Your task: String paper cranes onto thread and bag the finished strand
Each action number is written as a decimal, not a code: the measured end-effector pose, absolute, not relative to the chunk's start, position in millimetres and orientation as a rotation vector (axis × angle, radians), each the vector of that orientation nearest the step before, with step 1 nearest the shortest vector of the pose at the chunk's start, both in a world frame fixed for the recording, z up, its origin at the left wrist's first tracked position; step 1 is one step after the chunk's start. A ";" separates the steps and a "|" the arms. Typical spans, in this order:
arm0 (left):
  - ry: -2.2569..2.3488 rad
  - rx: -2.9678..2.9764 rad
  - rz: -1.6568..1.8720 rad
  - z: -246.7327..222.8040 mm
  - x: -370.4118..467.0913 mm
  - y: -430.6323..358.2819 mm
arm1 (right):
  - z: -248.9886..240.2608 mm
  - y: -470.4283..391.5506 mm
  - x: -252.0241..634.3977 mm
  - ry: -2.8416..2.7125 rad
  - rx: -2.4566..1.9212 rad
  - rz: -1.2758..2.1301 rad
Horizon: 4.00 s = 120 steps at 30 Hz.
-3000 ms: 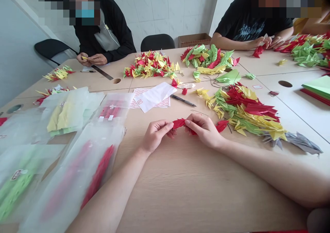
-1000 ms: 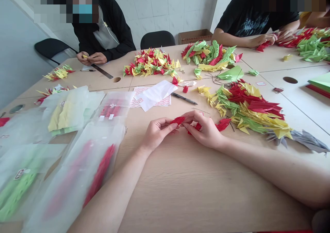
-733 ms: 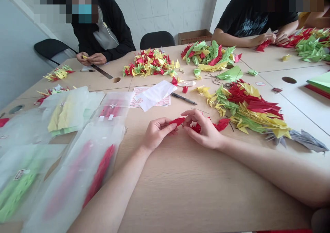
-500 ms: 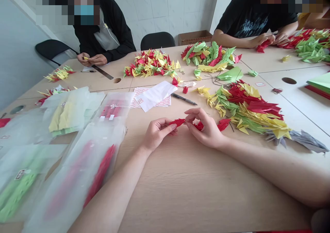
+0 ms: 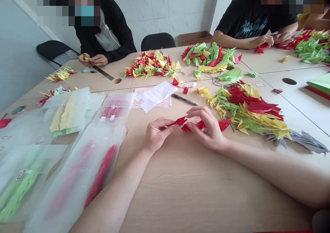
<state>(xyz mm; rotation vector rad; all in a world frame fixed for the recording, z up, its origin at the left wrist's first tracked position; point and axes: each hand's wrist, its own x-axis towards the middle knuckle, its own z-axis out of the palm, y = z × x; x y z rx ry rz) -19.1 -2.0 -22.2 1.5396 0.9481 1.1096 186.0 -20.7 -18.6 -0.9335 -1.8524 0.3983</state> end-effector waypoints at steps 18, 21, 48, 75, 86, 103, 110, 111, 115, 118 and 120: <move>0.952 1.618 1.074 -22.9 -13.0 -15.5 | -30.6 -21.2 187.4 -1.945 -0.689 -0.304; 0.936 1.564 1.092 -25.1 -13.0 -14.2 | -31.1 -22.3 190.0 -2.030 -0.643 -0.324; 1.008 2.124 1.172 -30.0 -19.5 -13.0 | -29.2 -19.9 188.2 -2.074 -0.762 -0.048; 0.933 1.801 1.000 -12.9 -16.9 -16.0 | -15.0 -22.0 180.5 -1.874 -0.979 0.748; 1.025 1.820 1.010 -16.1 -16.6 -13.4 | -14.0 -17.1 183.0 -1.957 -0.959 0.752; 1.200 2.382 0.638 -14.9 -68.6 25.6 | -35.0 0.5 192.1 -2.280 -1.081 0.170; 1.136 2.410 0.739 -23.6 -40.4 12.8 | -32.9 1.2 191.9 -2.307 -1.001 0.220; 1.148 2.414 0.755 -26.2 -35.8 11.7 | -32.8 0.7 191.4 -2.308 -0.990 0.221; 1.200 2.320 0.829 -35.5 -30.2 12.6 | -32.0 0.3 190.5 -2.318 -0.989 0.237; 1.199 2.218 0.839 -37.2 -34.6 14.7 | -30.6 1.4 190.6 -2.314 -1.061 0.192; 1.205 2.187 0.830 -35.7 -37.2 15.3 | -30.1 1.8 190.8 -2.313 -1.152 0.113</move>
